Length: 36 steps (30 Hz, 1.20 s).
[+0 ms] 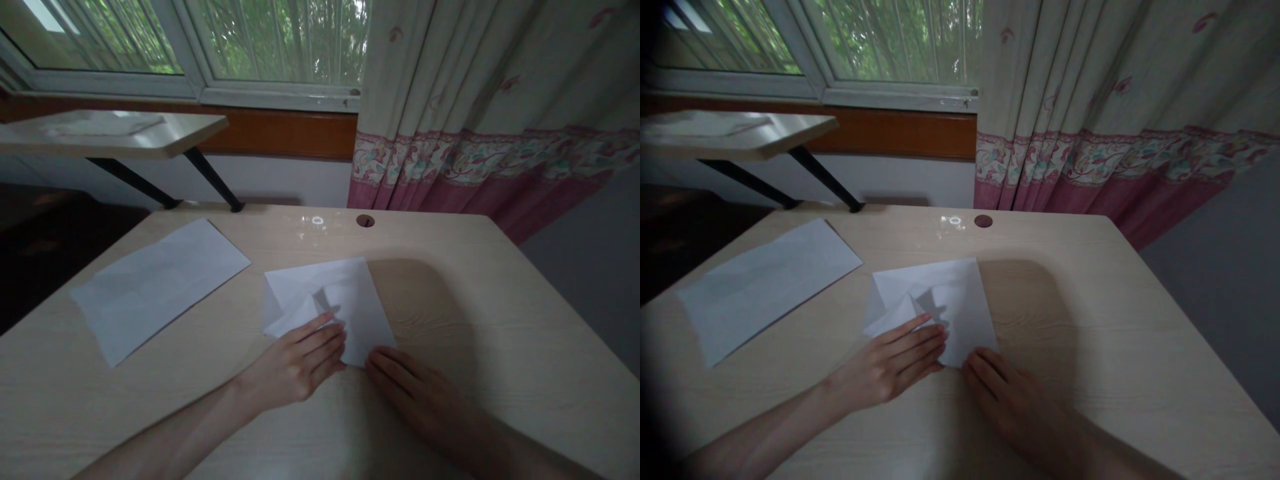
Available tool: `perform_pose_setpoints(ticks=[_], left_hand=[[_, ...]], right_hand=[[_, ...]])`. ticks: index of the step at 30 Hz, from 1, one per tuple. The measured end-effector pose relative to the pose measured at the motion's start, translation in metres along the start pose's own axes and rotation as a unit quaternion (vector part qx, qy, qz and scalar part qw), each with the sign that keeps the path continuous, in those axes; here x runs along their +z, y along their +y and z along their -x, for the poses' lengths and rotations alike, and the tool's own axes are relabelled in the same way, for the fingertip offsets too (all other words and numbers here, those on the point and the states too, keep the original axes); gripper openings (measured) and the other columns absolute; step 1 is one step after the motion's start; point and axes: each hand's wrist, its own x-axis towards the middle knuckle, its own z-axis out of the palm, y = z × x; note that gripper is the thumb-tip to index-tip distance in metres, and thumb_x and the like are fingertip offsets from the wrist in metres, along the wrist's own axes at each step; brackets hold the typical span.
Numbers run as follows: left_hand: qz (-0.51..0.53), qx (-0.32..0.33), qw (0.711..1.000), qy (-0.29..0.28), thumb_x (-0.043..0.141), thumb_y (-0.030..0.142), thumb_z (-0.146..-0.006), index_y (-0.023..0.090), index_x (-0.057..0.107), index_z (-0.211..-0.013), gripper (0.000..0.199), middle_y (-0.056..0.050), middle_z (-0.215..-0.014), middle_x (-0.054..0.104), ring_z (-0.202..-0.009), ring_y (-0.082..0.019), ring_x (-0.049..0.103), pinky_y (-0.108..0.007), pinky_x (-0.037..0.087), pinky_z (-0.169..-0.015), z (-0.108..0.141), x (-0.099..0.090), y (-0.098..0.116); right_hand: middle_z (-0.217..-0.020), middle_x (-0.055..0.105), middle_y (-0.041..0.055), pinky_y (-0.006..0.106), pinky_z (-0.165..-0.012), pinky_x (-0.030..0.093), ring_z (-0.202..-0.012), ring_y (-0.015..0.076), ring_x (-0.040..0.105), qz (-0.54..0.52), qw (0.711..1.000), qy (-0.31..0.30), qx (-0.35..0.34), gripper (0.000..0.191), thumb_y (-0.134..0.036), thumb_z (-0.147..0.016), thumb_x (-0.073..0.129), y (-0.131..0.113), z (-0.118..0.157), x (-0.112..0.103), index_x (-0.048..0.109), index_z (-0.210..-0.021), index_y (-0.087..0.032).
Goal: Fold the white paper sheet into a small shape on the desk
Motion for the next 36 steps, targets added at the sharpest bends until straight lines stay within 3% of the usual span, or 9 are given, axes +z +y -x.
perform_pose_setpoints(ticks=[11,19,25,29,33,36], left_hand=[[-0.006,-0.023,1.0,-0.006,0.058,0.026,-0.095,0.007,0.064,-0.112,0.026,-0.008,-0.106,0.072,-0.111,-0.018,0.062,-0.038,0.041,-0.112,0.001,0.003,0.001],[-0.027,-0.045,0.998,-0.029,0.059,0.033,-0.095,0.016,0.065,-0.112,0.025,-0.004,-0.114,0.069,-0.118,-0.022,0.057,-0.045,0.035,-0.113,0.001,0.001,0.001],[0.008,-0.091,0.996,-0.012,0.049,0.031,-0.099,0.015,0.068,-0.103,0.025,-0.003,-0.101,0.072,-0.102,-0.017,0.062,-0.039,0.036,-0.109,-0.01,0.0,0.001],[0.014,-0.136,0.987,-0.081,0.05,0.025,-0.097,0.018,0.068,-0.094,0.02,-0.002,-0.094,0.071,-0.092,-0.018,0.062,-0.039,0.04,-0.099,-0.026,-0.007,-0.006],[0.016,-0.139,0.971,-0.195,0.068,0.027,-0.085,0.02,0.067,-0.077,0.011,0.0,-0.083,0.069,-0.084,-0.021,0.063,-0.045,0.038,-0.097,-0.046,-0.015,-0.021],[0.04,-0.144,0.955,-0.256,0.08,0.031,-0.073,0.021,0.068,-0.068,0.016,0.002,-0.079,0.068,-0.083,-0.021,0.064,-0.039,0.041,-0.089,-0.06,-0.015,-0.035]], right_hand=[[-0.12,0.066,0.014,0.034,-0.085,0.057,-0.112,0.0231,0.06,0.0,1.0,-0.009,-0.008,0.04,-0.003,-0.091,0.037,0.004,0.003,0.003,0.057,-0.125,-0.01],[-0.126,0.063,0.0133,0.033,-0.073,0.06,-0.111,0.0246,0.061,0.011,0.999,-0.037,0.022,0.042,-0.003,-0.088,0.037,0.001,0.002,0.004,0.056,-0.125,-0.013],[-0.126,0.064,0.0118,0.033,-0.073,0.06,-0.11,0.0251,0.062,0.024,0.999,-0.035,0.014,0.04,-0.002,-0.085,0.039,0.002,-0.004,0.0,0.058,-0.118,-0.014],[-0.123,0.066,0.01,0.033,-0.072,0.061,-0.107,0.0246,0.064,0.032,0.999,-0.01,0.008,0.045,0.001,-0.084,0.033,0.003,-0.006,0.001,0.059,-0.118,-0.013],[-0.122,0.066,0.0099,0.034,-0.076,0.06,-0.106,0.0242,0.065,0.046,0.999,0.002,-0.006,0.049,0.002,-0.084,0.031,0.003,-0.005,0.003,0.055,-0.124,-0.011],[-0.123,0.066,0.0109,0.034,-0.076,0.059,-0.106,0.0238,0.065,0.054,0.999,-0.001,-0.005,0.051,0.002,-0.082,0.033,0.003,-0.004,0.006,0.054,-0.127,-0.01]])
